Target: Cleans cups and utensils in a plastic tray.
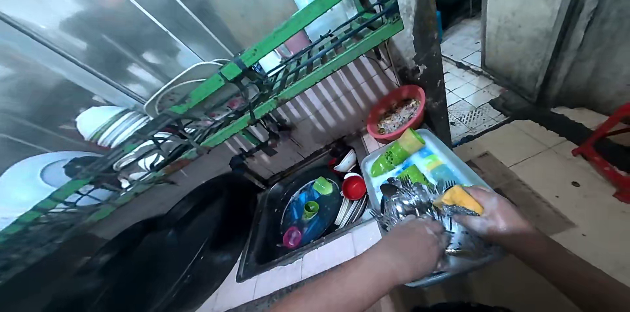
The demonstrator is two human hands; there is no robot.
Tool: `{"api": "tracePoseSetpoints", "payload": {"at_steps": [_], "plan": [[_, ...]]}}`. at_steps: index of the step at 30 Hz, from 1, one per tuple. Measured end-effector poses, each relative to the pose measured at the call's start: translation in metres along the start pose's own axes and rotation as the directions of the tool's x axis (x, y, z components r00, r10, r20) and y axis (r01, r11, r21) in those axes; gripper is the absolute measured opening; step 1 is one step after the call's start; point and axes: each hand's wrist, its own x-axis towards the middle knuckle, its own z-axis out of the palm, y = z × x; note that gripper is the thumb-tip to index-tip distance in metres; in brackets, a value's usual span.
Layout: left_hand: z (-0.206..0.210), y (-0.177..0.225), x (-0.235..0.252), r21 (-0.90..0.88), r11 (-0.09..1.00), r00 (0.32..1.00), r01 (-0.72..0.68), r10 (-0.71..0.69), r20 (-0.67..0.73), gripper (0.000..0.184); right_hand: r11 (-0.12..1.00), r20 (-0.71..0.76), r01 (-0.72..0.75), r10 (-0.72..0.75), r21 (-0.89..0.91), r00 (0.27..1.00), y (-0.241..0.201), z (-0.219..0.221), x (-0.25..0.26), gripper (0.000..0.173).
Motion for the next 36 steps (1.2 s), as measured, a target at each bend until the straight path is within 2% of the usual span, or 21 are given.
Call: {"api": "tracePoseSetpoints", "payload": {"at_steps": [3, 7, 15, 18, 24, 30, 33, 36], "plan": [[-0.006, 0.016, 0.028, 0.061, 0.995, 0.991, 0.084, -0.089, 0.096, 0.044, 0.992, -0.199, 0.027, -0.002, 0.124, 0.980, 0.006, 0.002, -0.004, 0.047], [0.008, 0.023, 0.049, 0.164, 0.983, 0.971, 0.078, -0.112, 0.211, 0.046, 0.980, -0.245, -0.030, 0.078, 0.195, 0.966, -0.002, -0.001, -0.006, 0.047], [0.021, 0.018, 0.049, 0.133, 0.990, 0.994, 0.054, -0.066, 0.091, 0.046, 0.977, -0.246, 0.011, 0.042, 0.212, 0.968, 0.000, 0.001, -0.004, 0.049], [0.028, 0.008, 0.041, 0.123, 0.992, 0.999, -0.003, -0.003, 0.047, 0.047, 0.979, -0.246, 0.024, 0.027, 0.203, 0.969, 0.003, 0.002, -0.002, 0.049], [0.044, -0.012, 0.019, 0.105, 0.992, 0.996, -0.072, 0.077, -0.041, 0.049, 0.989, -0.181, -0.029, 0.055, 0.143, 0.982, 0.001, 0.001, -0.001, 0.049], [0.028, 0.001, 0.015, -0.018, 0.989, 0.987, 0.149, -0.148, 0.054, 0.050, 0.992, -0.136, -0.035, 0.052, 0.125, 0.989, -0.005, 0.003, -0.001, 0.050], [0.028, 0.006, 0.023, -0.115, 0.975, 0.980, 0.192, -0.183, 0.082, 0.036, 0.994, -0.154, 0.010, 0.006, 0.104, 0.988, -0.003, 0.003, -0.003, 0.050], [0.019, 0.013, 0.028, -0.105, 0.961, 0.951, 0.256, -0.230, 0.208, 0.031, 0.993, -0.191, 0.070, -0.051, 0.095, 0.980, 0.001, 0.006, -0.002, 0.052]]}}
